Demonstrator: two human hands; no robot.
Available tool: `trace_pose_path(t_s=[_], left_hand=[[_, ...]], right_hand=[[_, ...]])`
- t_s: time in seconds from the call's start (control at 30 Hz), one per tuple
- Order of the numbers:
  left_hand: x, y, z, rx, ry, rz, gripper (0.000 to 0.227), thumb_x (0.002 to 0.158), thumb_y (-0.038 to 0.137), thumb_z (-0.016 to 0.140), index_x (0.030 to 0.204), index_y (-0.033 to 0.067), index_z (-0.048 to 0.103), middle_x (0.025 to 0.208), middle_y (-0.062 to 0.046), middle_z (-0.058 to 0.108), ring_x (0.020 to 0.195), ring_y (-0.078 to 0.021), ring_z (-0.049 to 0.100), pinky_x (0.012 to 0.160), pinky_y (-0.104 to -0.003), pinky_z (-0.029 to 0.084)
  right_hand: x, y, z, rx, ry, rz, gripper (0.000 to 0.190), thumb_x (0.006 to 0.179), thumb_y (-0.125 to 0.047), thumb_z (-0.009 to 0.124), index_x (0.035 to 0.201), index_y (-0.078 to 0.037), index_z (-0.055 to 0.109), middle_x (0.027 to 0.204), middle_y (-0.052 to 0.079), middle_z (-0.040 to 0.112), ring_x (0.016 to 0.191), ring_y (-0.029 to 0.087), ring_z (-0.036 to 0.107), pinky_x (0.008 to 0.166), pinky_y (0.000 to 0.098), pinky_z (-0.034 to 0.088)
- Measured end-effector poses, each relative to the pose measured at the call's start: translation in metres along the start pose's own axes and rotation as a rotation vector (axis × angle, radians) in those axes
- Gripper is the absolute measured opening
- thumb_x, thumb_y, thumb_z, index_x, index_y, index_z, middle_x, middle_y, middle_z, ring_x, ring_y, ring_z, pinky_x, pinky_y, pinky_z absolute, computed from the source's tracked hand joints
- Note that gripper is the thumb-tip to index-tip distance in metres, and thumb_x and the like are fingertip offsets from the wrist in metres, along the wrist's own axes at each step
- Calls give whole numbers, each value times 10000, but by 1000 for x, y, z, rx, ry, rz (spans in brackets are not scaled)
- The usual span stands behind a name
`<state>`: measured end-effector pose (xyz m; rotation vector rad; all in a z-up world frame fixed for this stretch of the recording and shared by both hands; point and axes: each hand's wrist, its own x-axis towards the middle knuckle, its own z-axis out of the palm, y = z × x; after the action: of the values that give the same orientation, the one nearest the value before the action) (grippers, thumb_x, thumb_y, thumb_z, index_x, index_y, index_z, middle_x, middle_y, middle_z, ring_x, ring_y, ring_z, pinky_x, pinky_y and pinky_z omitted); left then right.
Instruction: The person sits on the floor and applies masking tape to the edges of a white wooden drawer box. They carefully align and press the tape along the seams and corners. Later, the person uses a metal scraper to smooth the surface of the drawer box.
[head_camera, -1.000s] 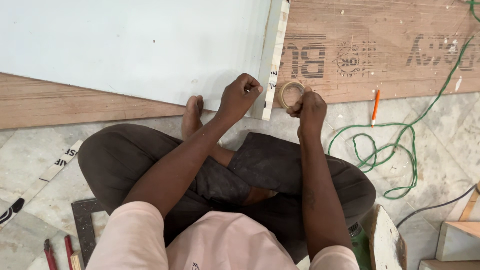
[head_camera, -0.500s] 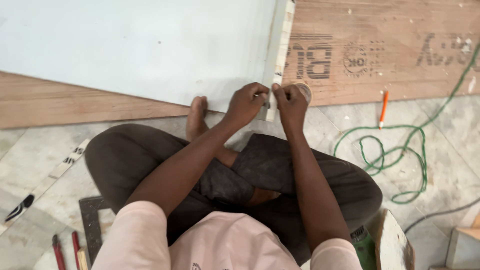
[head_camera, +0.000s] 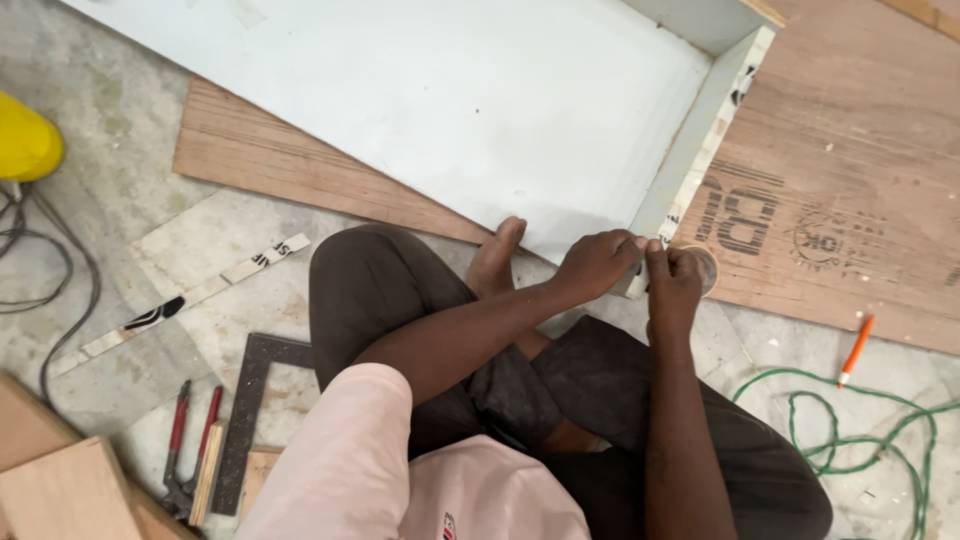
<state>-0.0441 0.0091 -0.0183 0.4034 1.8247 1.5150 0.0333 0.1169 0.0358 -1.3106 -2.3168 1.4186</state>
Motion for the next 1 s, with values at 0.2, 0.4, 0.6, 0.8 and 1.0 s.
trace_pose_path(t_s=[0.2,0.4,0.6,0.8,1.0], left_hand=[[18,-27,8,27,50,31,447,1007,440,525,1076,62,753,939,-167,751,876,-339,726,812,-430,544],[9,-15,2,0,24,40,389,976,383,555,1099,63,739,918,-148,761,840,-302,736,774,-419,548],[8,1,-16,-6,-118,-40,469,976,469,565,1148,59,712,960,-153,769,895,-277,744,804,-397,559],[7,3,-15,155,-214,56,630,957,572,607,1241,11,642,1174,-166,731,1115,-275,712,921,-406,553],[6,5,-24,151,-324,76,715,916,519,676,1376,-8,531,1333,-193,645,1191,-311,668,969,-427,533]], right_hand=[[-14,-8,-21,163,-134,66,305,958,-274,665,1130,-22,647,926,1,674,808,75,629,706,248,540],[-17,4,-10,119,-31,-2,319,981,-249,718,1128,32,682,881,45,661,747,104,566,667,279,482],[-17,5,-20,232,-79,69,319,1017,-295,668,1105,12,671,863,-4,652,757,73,585,692,257,518],[-24,5,-8,136,13,2,307,1022,-277,669,1097,16,719,834,27,639,734,105,547,665,281,473],[-35,10,-29,274,-140,92,316,1018,-229,632,1224,7,677,934,10,660,856,105,632,790,270,568]])
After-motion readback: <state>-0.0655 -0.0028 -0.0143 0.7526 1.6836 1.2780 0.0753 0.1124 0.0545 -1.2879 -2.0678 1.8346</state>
